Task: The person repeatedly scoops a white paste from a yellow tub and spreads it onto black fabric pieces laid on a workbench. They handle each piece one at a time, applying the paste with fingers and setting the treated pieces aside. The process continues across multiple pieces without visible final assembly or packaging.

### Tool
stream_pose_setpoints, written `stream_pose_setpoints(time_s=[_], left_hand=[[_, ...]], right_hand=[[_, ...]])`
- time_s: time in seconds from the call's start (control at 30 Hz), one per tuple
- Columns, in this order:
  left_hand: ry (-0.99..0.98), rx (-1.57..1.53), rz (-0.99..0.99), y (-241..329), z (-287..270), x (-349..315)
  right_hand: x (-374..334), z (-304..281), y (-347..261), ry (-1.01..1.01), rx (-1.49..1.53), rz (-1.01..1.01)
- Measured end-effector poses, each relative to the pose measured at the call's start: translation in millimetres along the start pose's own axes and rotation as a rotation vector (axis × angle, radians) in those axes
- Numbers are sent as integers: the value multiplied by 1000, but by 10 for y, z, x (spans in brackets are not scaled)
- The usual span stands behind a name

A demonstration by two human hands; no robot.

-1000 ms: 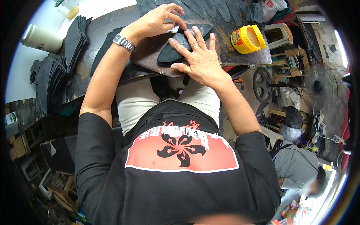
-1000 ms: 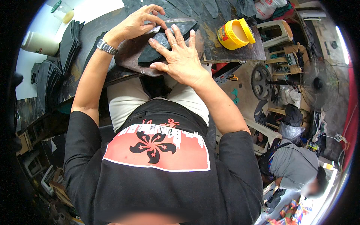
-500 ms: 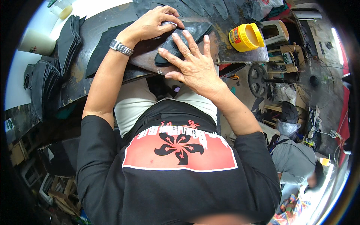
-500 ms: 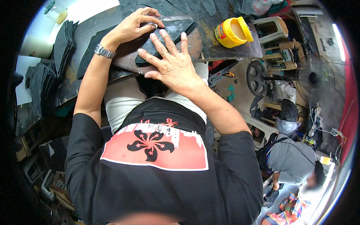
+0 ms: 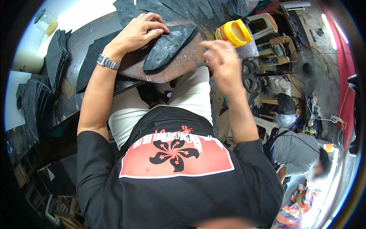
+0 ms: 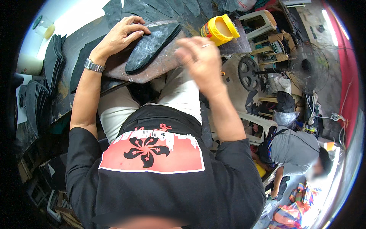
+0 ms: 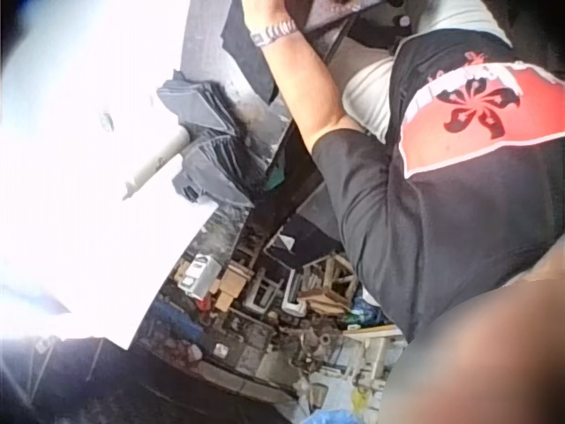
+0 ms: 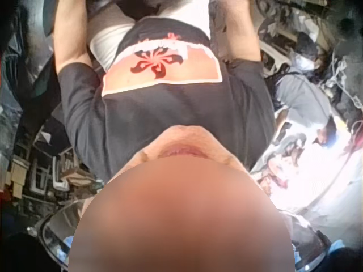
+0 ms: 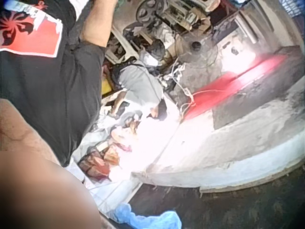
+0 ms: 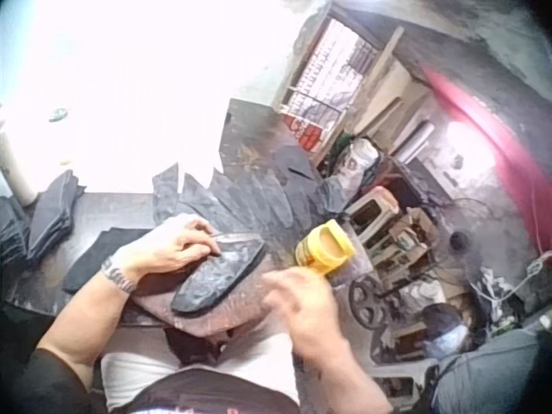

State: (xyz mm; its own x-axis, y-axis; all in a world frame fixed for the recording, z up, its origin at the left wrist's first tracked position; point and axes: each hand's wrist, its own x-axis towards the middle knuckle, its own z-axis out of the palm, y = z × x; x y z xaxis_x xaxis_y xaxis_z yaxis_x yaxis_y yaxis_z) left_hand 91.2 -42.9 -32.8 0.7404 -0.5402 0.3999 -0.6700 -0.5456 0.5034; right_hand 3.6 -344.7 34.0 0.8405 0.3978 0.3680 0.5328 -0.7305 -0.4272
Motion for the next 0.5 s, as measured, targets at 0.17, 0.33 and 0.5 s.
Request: stream_pose_setpoints(time_s=[0.17,0.33,0.5], left_hand=[[38,-47,-41,18,43,0],[59,45,-37,85,40,11],[86,62,-78,134,62,10]], right_hand=[[140,-346,620,95,-297,556],[335,-385,797,-73,-518,573],[216,-401,652,18,-478,633]])
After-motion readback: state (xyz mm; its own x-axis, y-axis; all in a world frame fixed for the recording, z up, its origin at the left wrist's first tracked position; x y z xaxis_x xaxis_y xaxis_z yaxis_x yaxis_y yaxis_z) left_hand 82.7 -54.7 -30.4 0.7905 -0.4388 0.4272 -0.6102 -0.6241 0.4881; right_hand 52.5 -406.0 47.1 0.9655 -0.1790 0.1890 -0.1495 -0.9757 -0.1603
